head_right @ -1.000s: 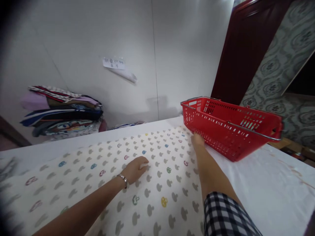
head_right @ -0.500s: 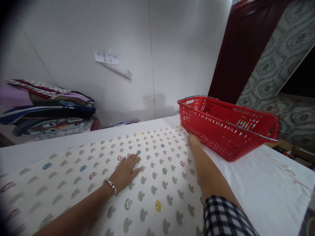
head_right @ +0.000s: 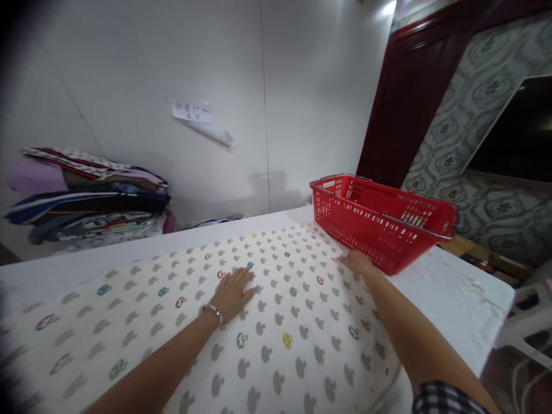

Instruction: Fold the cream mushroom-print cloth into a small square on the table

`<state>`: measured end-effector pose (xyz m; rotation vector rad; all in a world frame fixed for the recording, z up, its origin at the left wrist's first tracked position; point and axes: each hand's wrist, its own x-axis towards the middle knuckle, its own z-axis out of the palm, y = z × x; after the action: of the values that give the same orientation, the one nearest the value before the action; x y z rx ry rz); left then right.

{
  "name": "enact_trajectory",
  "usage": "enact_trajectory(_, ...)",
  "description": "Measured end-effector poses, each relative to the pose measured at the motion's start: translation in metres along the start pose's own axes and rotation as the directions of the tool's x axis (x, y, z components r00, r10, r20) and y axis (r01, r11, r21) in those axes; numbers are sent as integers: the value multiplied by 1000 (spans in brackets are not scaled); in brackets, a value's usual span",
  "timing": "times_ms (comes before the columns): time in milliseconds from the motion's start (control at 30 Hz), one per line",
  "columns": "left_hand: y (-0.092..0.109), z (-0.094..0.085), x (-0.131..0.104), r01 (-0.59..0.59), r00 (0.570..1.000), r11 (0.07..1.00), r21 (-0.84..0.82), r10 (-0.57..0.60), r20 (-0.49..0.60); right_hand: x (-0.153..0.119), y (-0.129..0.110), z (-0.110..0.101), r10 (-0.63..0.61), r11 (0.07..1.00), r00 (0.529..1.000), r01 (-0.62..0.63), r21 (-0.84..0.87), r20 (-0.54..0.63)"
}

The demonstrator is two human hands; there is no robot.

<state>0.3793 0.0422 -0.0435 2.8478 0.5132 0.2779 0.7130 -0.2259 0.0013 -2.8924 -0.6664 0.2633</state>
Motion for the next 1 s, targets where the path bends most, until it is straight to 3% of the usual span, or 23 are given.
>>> enact_trajectory(167,4,-14,9,64,997,996,-57,-62,52,-54,50,-7,14,934,966,-106,342,260)
enact_trajectory(300,13,-36,0,106,993,984,-142,-97,69,-99,79,-10,-18,838,935,-179,515,355)
enact_trajectory(467,39,-52,-55,-4,992,988,-151,23,123,-133,78,-8,78,827,945,-239,508,317)
enact_trajectory(567,58,-49,-94,-98,985,986,-133,116,130,-140,70,-9,172,844,944,-288,453,281)
enact_trajectory(700,83,-39,-134,-187,968,975,-118,203,145,-144,65,-9,207,845,937,-316,431,281)
enact_trajectory(867,105,-27,-159,-319,928,943,-96,331,172,-155,62,-2,224,831,946,-310,462,234)
enact_trajectory(1000,117,-22,-164,-335,918,939,-83,345,196,-166,70,-1,227,788,968,-248,564,108)
